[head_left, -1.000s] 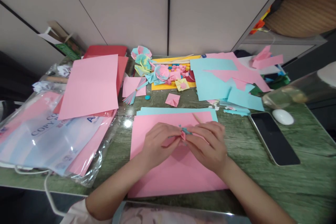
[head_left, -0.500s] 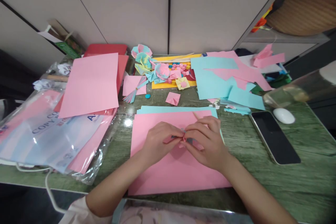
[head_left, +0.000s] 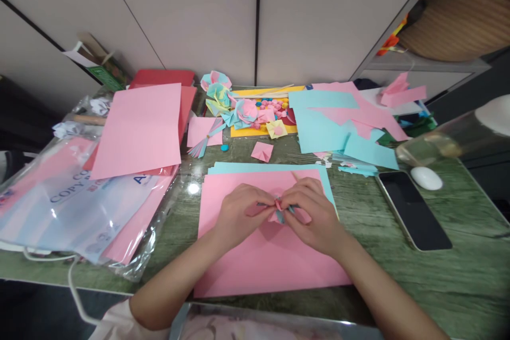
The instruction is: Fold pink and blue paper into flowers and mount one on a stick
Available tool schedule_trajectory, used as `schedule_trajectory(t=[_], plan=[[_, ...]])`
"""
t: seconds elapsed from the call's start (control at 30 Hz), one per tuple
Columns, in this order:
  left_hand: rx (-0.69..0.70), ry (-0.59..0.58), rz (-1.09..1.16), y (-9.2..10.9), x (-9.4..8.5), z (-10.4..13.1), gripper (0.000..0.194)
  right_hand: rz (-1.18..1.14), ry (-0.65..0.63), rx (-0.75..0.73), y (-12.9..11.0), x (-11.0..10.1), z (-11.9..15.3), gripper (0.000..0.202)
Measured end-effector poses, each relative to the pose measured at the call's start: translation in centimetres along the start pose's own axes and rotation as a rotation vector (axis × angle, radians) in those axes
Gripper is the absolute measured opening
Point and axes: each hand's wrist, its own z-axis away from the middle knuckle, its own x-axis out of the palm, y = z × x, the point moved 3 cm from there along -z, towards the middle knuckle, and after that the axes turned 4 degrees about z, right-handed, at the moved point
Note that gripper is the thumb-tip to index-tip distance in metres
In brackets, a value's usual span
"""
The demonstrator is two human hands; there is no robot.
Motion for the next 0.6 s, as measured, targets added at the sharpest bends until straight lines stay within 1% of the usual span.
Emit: schedule_trajectory(t=[0.13, 0.23, 0.37, 0.47, 0.6], plan=[[0.049, -0.007, -0.046, -0.10, 0.06, 0.03, 0.008, 0.015, -0.068, 0.011, 0.00, -0.14, -0.11, 0.011], [0.084, -0.015, -0.057, -0.17, 0.10, 0.04, 0.006, 0.011, -0.080, 0.006, -0.14, -0.25, -0.19, 0.008], [0.082, -0.008, -0.030, -0.18, 0.03, 0.01, 0.008, -0.002, -0.053, -0.030, -0.34, -0.27, -0.20, 0.006], [0.069, 0.004, 0.010, -0.03, -0.09, -0.08, 0.008, -0.008, -0.022, -0.045, -0.42, -0.32, -0.18, 0.008], [0.133, 0.050, 0.053, 0.46, -0.25, -0.17, 0.010, -0.009, 0.024, -0.067, -0.57, -0.52, -0.12, 0.014]])
